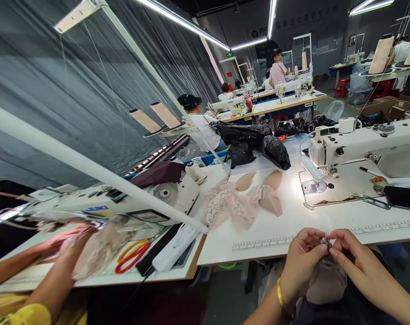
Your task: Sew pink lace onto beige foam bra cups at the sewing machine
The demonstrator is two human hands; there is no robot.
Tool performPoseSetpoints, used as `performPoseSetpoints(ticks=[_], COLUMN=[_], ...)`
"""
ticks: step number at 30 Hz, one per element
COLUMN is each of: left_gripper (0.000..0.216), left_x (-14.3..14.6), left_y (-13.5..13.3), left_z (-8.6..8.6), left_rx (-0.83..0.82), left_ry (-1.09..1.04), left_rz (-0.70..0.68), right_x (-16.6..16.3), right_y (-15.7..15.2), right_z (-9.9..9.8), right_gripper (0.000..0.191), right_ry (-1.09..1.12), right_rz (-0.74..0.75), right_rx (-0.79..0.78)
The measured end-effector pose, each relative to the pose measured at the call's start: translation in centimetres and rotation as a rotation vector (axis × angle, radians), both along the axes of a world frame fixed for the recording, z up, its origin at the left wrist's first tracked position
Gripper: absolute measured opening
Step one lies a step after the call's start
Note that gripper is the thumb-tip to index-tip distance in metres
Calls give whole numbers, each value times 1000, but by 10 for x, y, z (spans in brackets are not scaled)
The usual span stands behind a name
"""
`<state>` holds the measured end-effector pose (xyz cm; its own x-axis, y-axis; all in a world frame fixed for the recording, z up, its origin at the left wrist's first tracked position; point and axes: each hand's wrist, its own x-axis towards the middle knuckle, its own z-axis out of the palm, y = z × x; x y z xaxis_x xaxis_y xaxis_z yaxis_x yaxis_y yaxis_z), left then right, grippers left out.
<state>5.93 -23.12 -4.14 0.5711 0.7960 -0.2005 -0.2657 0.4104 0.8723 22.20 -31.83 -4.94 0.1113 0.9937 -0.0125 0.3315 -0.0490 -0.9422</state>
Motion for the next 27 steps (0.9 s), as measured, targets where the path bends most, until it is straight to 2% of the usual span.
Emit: performPoseSetpoints(ticks=[6,11,15,19,22,24,27], left_gripper=[41,39,36,28,31,34,41], left_x=[-2,-2,-5,-15,-27,-36,-49], left_y=[-2,-4,-4,-5,-7,-12,-23], left_z=[10,10,13,18,17,12,-4], left_rx=[-221,-269,-274,-307,-339,-355,-377], left_ry=[-93,-129,-178,-200,-201,-197,-191], left_rz=[-39,-129,-130,-175,-226,-223,-173], right_x=[15,21,19,17,18,20,22], right_y=[6,17,20,20,18,15,7], right_z=[13,26,27,25,19,10,-7], right_gripper=[27,25,28,30,31,27,23], right_ry=[-181,-265,-284,-283,-302,-370,-549], right_rz=[-8,50,86,86,117,105,-26], right_rx=[112,291,272,213,202,275,502])
